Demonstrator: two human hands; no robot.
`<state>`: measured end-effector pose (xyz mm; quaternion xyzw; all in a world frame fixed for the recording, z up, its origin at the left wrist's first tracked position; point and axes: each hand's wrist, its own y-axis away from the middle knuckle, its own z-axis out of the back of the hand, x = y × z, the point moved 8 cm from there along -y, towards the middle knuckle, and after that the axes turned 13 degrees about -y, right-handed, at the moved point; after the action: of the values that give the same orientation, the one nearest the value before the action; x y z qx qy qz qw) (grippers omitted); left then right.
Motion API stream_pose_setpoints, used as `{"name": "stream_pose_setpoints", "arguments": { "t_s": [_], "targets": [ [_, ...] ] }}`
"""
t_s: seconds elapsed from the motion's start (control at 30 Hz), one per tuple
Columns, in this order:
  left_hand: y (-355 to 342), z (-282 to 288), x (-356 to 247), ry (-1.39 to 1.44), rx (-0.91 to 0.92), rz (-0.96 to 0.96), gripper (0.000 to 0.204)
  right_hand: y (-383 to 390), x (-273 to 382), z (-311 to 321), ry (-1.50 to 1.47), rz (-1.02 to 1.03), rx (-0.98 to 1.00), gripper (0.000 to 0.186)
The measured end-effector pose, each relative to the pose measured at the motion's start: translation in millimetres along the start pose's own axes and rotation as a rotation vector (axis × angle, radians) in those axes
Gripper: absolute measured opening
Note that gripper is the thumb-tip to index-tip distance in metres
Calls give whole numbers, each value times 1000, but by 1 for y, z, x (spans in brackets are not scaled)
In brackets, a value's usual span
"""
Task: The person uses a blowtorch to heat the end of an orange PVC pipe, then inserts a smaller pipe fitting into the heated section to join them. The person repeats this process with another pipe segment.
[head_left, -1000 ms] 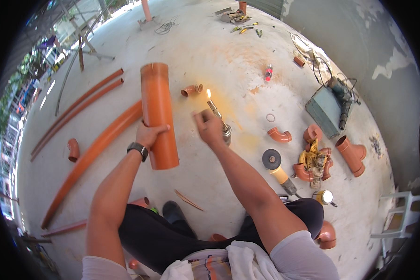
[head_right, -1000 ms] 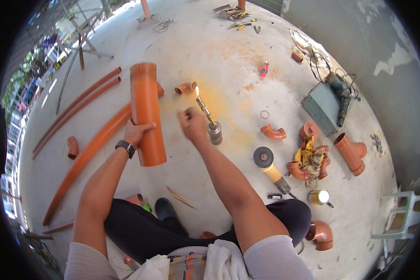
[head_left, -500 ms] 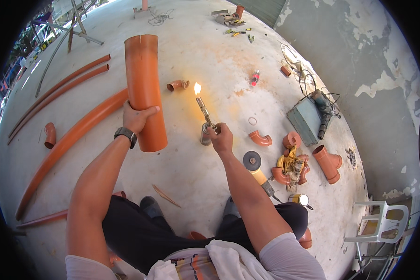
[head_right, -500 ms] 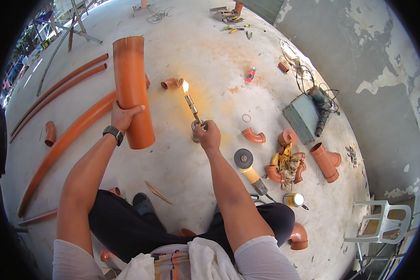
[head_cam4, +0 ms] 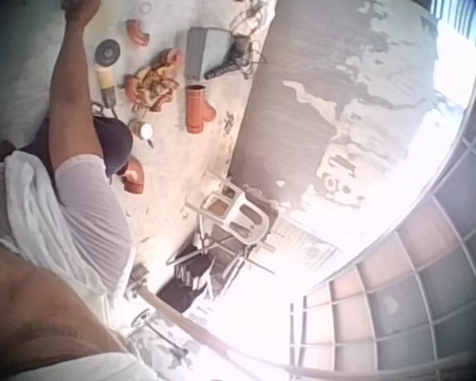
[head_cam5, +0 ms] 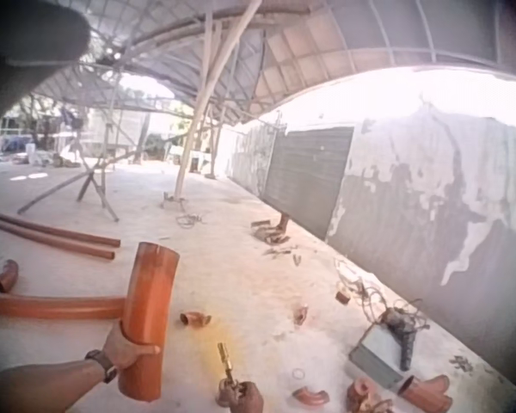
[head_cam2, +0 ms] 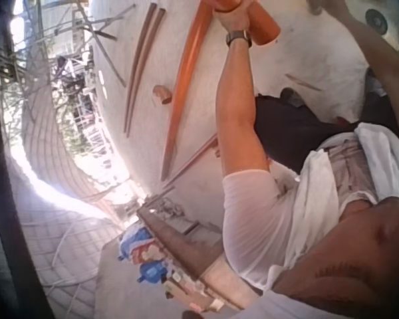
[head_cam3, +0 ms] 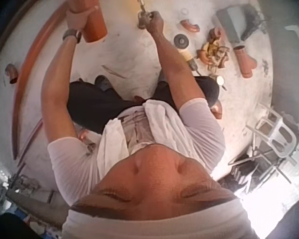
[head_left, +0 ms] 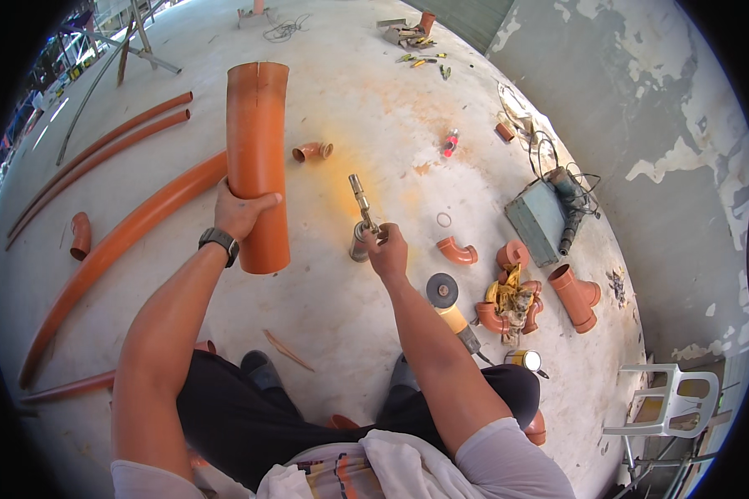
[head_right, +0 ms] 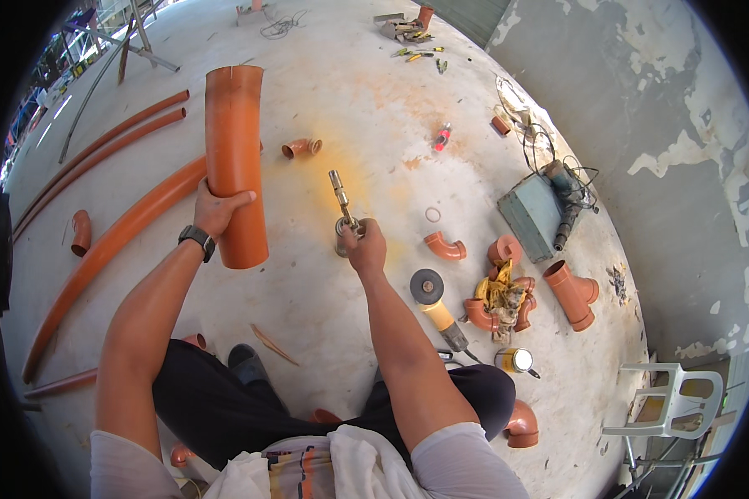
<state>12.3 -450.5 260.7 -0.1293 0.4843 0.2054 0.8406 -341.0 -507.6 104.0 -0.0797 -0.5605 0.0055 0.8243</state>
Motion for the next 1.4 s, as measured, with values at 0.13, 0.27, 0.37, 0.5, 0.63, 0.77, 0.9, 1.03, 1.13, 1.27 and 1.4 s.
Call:
{"name": "stream_pose_setpoints", "arguments": {
  "t_s": [0.13, 0.27, 0.37, 0.5, 0.63, 0.77, 0.9, 1.03, 1.13, 1.27, 1.4],
  "targets": [
    [-2, 9, -4, -4, -37, -15, 107, 12, -23, -9, 32, -187, 84, 98],
    [5, 2, -13, 64, -23, -7, 101, 9, -45, -9, 133, -220, 89, 115],
    [3, 3, -13, 118, 13, -38, 98, 2, -48, -26, 122, -234, 72, 114],
    [2, 3, -12, 137, 3, -69, 88, 2, -61, -46, 15, -246, 80, 96],
    [-2, 1, -24, 195, 25, -103, 82, -8, -71, -41, -41, -174, -3, 70],
    [-13, -8, -41, 171, 138, -115, 82, -41, -80, -6, 0, -141, -156, 62],
    [-25, -26, -9, 132, 215, -91, 89, -85, -68, 28, 73, -242, -249, 61],
    [-33, -79, 27, 126, 299, -85, 108, -116, -100, 77, 190, -207, -353, 63],
    [-25, -115, 40, 151, 339, -43, 118, -112, -123, 83, 93, -250, -354, 62],
    [-2, -155, 58, 108, 359, -4, 122, -110, -129, 79, 9, -256, -365, 60],
    [21, -189, 67, 46, 354, -40, 129, -114, -139, 83, 63, -305, -342, 60]
  ]
}}
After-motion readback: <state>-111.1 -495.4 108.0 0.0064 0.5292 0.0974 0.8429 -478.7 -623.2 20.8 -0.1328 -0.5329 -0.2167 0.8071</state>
